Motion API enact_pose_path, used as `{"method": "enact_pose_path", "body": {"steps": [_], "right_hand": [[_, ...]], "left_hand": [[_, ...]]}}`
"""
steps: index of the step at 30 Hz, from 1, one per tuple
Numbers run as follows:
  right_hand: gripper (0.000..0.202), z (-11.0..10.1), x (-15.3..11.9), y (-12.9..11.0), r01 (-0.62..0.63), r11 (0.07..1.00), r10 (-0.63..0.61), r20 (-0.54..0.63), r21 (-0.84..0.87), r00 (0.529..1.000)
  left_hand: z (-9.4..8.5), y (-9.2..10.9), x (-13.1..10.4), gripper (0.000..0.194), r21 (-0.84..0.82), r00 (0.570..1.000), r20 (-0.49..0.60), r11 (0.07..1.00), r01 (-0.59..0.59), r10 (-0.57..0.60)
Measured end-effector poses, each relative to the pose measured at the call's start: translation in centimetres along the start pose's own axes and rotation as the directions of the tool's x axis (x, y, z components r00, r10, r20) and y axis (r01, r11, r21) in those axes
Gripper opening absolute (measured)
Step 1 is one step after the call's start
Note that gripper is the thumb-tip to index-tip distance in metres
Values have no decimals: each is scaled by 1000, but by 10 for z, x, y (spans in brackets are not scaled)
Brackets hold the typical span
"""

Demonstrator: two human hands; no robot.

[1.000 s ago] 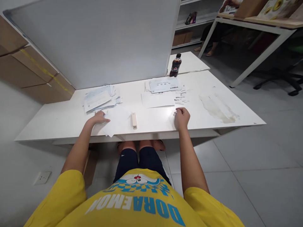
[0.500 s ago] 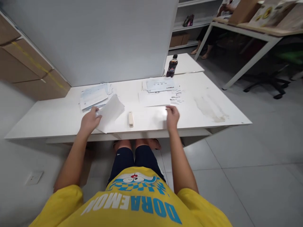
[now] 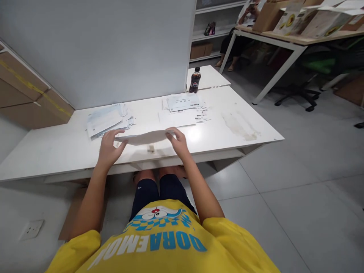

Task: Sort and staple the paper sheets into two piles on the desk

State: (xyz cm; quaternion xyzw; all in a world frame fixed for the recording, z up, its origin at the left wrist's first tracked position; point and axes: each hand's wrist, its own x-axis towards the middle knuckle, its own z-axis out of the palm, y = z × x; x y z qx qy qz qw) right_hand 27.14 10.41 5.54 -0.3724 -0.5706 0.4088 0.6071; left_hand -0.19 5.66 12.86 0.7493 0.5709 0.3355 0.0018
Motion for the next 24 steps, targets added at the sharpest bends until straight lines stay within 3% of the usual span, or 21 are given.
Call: {"method": "enact_pose_path", "body": {"steps": [2, 4, 7, 11, 15, 19, 22, 24], "right_hand": [[25, -12, -14, 10, -74, 997, 77, -114, 29, 991], [26, -19, -28, 21, -128, 991, 133, -181, 38, 974], [21, -22, -44, 31, -118, 991, 129, -231, 60, 964], [21, -21, -43, 30, -63, 994, 83, -229, 92, 970], [22, -23, -39, 25, -125, 991, 134, -206, 52, 969], [15, -26, -58, 15, -191, 979, 178, -161, -67, 971], [14, -28, -81, 12, -288, 933, 281, -63, -216, 958], [16, -27, -94, 17, -379, 897, 383, -31, -226, 923]], "left_hand": [[17, 4, -15, 27, -143, 991, -61, 984, 107, -117], [44, 8, -33, 24, -275, 978, -30, 943, 190, -206], [87, 14, -56, 22, -424, 944, -51, 863, 276, -327], [117, 19, -62, 29, -572, 909, -180, 792, 214, -375], [124, 22, -59, 36, -639, 903, -159, 739, 214, -399], [116, 21, -79, 39, -693, 875, -111, 668, 271, -471], [107, 17, -103, 44, -697, 822, -41, 606, 384, -568], [105, 14, -116, 48, -716, 756, 43, 508, 479, -653]]}}
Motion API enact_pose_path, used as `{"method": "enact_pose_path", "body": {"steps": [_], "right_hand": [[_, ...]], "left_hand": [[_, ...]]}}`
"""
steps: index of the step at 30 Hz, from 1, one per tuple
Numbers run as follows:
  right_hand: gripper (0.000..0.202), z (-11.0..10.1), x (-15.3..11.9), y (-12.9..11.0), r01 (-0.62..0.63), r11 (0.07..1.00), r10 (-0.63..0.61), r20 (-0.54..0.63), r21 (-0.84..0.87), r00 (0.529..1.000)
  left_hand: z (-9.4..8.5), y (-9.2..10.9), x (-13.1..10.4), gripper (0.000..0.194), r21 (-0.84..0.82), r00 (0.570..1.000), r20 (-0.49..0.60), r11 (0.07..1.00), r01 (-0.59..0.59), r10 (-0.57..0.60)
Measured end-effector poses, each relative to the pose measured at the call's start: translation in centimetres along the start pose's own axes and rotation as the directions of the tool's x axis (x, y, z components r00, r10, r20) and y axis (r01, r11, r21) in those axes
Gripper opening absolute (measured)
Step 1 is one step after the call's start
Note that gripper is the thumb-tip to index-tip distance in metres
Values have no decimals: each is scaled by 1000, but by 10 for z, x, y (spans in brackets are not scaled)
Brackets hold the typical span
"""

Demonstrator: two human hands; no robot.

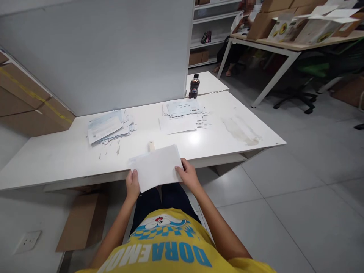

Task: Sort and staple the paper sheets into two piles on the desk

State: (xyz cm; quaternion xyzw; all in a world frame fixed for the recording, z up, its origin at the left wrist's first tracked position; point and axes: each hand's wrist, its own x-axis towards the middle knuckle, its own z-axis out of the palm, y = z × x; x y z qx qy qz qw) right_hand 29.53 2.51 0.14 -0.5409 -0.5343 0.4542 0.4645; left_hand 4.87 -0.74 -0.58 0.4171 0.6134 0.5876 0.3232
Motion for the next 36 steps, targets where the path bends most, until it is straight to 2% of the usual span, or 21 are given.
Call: {"method": "enact_pose_path", "body": {"steps": [2, 5, 7, 9, 11, 13, 14, 16, 18, 21, 23, 25, 30, 36], "right_hand": [[21, 4, -3, 11, -120, 991, 119, 8, 54, 993], [28, 3, -1, 27, -269, 958, 273, -37, 97, 961], [30, -3, 1, 32, -306, 949, 311, -56, 77, 949], [34, -13, 2, 29, -306, 952, 305, -83, 8, 949], [40, -21, 2, 19, -239, 963, 217, -163, -123, 962], [45, -23, 3, 3, -82, 949, 2, -256, -303, 967], [45, -21, 4, -6, 17, 922, -128, -262, -386, 956], [40, -9, 11, -24, 217, 845, -336, -169, -489, 926], [34, 10, 22, -39, 401, 763, -450, 30, -506, 893], [40, 39, 40, -49, 602, 642, -514, 316, -475, 797], [47, 53, 49, -50, 652, 603, -492, 429, -459, 757], [52, 60, 54, -49, 640, 616, -440, 473, -460, 763], [57, 57, 56, -48, 565, 686, -366, 453, -459, 813], [54, 60, 57, -48, 591, 632, -362, 484, -501, 797]], "left_hand": [[-3, -6, -5, 50, -86, 988, 17, 984, 157, -157], [2, -13, -8, 51, -204, 933, 125, 912, 357, -337], [6, -13, -9, 51, -191, 897, 206, 883, 428, -390], [11, -10, -9, 49, -133, 879, 248, 884, 447, -407], [16, -6, -8, 48, -72, 876, 248, 894, 443, -414], [21, -4, -6, 49, -29, 876, 239, 898, 438, -419], [25, -3, -5, 50, -19, 877, 238, 900, 435, -418], [32, -1, -3, 52, -24, 876, 249, 902, 432, -413], [41, 0, -2, 53, -69, 862, 284, 888, 454, -419], [53, 1, -6, 54, -174, 813, 353, 822, 543, -462], [59, 1, -13, 54, -231, 793, 366, 778, 584, -487], [64, 1, -18, 52, -273, 798, 349, 761, 588, -491], [72, 3, -12, 52, -314, 820, 327, 764, 563, -470], [76, 6, 6, 51, -285, 786, 329, 739, 611, -523]]}}
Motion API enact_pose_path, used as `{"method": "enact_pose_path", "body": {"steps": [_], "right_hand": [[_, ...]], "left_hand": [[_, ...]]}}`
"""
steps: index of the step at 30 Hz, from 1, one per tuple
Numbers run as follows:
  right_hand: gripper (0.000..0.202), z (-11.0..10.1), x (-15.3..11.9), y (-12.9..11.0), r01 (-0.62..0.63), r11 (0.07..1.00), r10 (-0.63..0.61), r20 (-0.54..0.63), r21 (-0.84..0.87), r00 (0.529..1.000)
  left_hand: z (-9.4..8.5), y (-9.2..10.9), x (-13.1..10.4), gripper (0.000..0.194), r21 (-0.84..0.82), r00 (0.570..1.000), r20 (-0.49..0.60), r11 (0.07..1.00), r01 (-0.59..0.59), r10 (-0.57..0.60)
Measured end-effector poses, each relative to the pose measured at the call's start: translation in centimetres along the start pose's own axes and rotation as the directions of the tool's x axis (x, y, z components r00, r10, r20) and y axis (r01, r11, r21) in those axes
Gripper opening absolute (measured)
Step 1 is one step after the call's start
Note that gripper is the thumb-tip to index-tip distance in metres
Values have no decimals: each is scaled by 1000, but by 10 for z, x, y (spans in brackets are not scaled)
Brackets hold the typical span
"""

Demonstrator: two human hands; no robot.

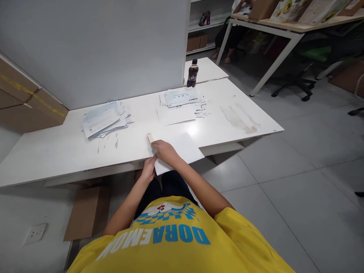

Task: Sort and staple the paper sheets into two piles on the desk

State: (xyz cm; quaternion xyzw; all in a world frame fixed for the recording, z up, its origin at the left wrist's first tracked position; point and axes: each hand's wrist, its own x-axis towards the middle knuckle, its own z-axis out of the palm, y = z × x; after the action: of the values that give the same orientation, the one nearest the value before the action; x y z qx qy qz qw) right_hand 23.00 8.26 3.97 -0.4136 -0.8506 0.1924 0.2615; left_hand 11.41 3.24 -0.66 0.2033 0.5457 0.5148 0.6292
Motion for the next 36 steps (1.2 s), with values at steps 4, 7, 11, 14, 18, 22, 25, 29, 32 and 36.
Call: {"method": "enact_pose_path", "body": {"steps": [4, 7, 11, 14, 18, 22, 25, 29, 32, 36], "right_hand": [[42, 13, 0, -2, -2, 997, 0, -24, -83, 1000], [37, 20, 1, -6, -29, 988, 22, -52, -149, 998], [32, 12, 10, -7, -39, 983, 44, 25, -180, 999], [34, -2, 9, -5, 35, 995, -30, 50, -91, 998], [44, -24, -28, -16, 203, 955, -190, -81, 214, 978], [59, -39, -83, -48, 232, 891, -303, 132, 389, 944], [77, -42, -98, -63, 234, 931, -306, 247, 282, 919], [43, -66, -72, -49, 226, 927, -259, 77, 299, 963], [25, -102, -29, -18, 11, 911, 86, -216, 412, 973], [33, -130, 44, 29, -88, 675, 695, -592, 733, 408]], "left_hand": [[-1, 0, -1, 51, 3, 1000, -10, 1000, -9, 9], [-1, 0, -2, 50, -8, 1000, -6, 1000, -29, 29], [4, 3, -3, 48, -35, 1000, -5, 999, -25, 25], [5, 2, -12, 49, -54, 1000, -13, 998, -28, 27], [-14, 1, -47, 54, -27, 993, -42, 993, -112, 111], [-47, 8, -89, 52, -13, 989, -143, 999, -47, 45], [-58, 20, -106, 48, 2, 993, -118, 1000, 3, -3], [-54, 53, -94, 48, 154, 942, -137, 946, -285, 306], [-57, 88, -47, 50, 530, 779, 64, 640, -556, 624], [-63, 113, 33, 51, 927, 695, 239, 52, -370, 678]]}}
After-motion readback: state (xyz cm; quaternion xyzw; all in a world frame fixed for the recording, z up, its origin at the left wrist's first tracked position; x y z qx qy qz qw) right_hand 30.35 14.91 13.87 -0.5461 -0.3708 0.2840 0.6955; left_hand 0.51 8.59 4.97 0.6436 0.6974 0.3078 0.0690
